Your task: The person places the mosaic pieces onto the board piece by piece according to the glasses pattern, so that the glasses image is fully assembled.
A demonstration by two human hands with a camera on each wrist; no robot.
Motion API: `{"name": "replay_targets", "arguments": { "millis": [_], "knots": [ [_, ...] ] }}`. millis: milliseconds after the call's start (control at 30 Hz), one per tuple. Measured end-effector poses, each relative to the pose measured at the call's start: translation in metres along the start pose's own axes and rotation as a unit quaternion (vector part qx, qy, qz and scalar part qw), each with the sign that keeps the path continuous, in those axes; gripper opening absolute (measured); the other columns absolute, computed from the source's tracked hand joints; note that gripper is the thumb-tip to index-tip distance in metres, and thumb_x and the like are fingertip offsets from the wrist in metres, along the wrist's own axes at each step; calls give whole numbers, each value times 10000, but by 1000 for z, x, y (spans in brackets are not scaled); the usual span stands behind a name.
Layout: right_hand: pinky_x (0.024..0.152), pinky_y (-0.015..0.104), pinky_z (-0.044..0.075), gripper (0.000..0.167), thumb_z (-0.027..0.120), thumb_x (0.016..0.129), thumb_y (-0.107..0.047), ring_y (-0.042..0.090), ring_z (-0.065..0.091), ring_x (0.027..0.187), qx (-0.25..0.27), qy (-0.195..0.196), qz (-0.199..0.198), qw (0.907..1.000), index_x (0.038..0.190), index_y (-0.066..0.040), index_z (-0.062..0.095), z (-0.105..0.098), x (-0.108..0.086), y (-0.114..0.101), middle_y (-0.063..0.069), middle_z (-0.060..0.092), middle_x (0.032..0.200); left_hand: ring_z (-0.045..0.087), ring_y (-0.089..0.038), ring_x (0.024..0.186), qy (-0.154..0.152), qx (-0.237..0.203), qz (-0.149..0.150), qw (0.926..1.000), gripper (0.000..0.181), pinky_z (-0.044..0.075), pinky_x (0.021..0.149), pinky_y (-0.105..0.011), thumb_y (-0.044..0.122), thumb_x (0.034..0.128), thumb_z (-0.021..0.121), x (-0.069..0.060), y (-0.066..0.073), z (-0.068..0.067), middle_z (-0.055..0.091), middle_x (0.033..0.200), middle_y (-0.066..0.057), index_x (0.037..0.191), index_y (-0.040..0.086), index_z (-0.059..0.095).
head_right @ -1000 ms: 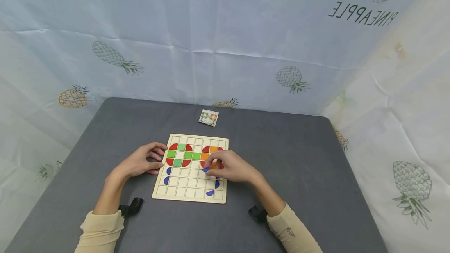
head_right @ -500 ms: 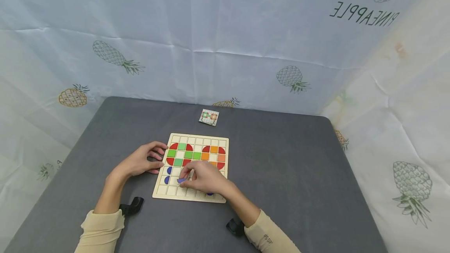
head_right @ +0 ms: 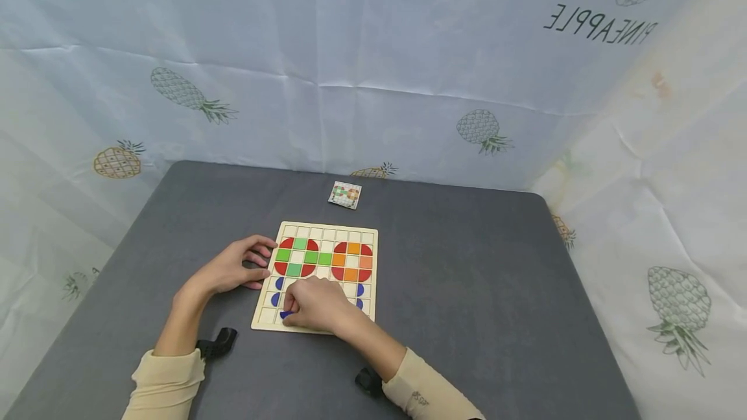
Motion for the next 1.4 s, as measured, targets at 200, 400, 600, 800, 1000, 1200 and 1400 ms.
{"name": "replay_targets", "arguments": {
  "millis": [200,400,600,800,1000,1200,1400],
  "knots": [
    [502,167,416,214,914,889,-344,-26,514,581,-352,109,121,9992,811,-234,748,3,4,-5,-163,579,640,605,-282,1051,-10,-25,-16,10000,523,694,714,-384,-34,977,748,-1,0,0,551,1261,-222,1459,-26,545],
    [476,180,400,277,918,883,-386,0,506,564,-471,159,193,9986,756,-240,720,2,6,-6,-158,564,631,605,-283,1057,4,-17,-31,10000,525,695,720,-387,-36,975,749,-1,0,1,555,1260,-223,1459,-25,545],
    [479,170,400,245,917,886,-387,-9,507,568,-480,138,123,9987,782,-240,751,3,7,-6,-163,574,632,605,-281,1053,13,22,-26,10000,531,695,718,-387,-33,974,753,-1,-1,1,560,1258,-223,1462,-24,543],
    [469,163,398,216,912,895,-365,-9,506,559,-487,190,95,9986,809,-225,771,2,8,-7,-153,578,627,604,-281,1052,14,30,-14,10000,532,695,716,-383,-35,972,754,0,-1,0,559,1255,-224,1460,-24,543],
    [498,162,418,218,922,882,-361,-10,513,575,-216,276,202,9992,825,-220,766,-4,7,-4,-155,586,653,606,-281,1051,-19,-10,9,10000,532,694,715,-384,-40,973,749,1,-1,-1,554,1259,-225,1462,-25,542],
    [542,169,437,199,920,887,-326,-12,528,606,264,602,229,9976,866,-187,779,-23,-1,7,-140,656,706,608,-281,1048,-17,-29,-31,10000,541,696,719,-390,-40,969,756,0,-3,0,553,1264,-225,1465,-25,542],
    [607,187,490,177,896,911,-317,0,579,670,581,987,413,9926,897,-177,790,-49,-18,32,-98,733,801,605,-282,1053,22,-34,-86,10000,555,698,719,-385,-35,967,766,-2,-2,-1,556,1278,-228,1474,-23,540]
  ]
}}
Point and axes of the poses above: each hand's wrist, its own x-axis towards the middle knuckle, its own z-axis out of the palm, y = z × x, the point moved 4 cm from there along x, towards the middle knuckle
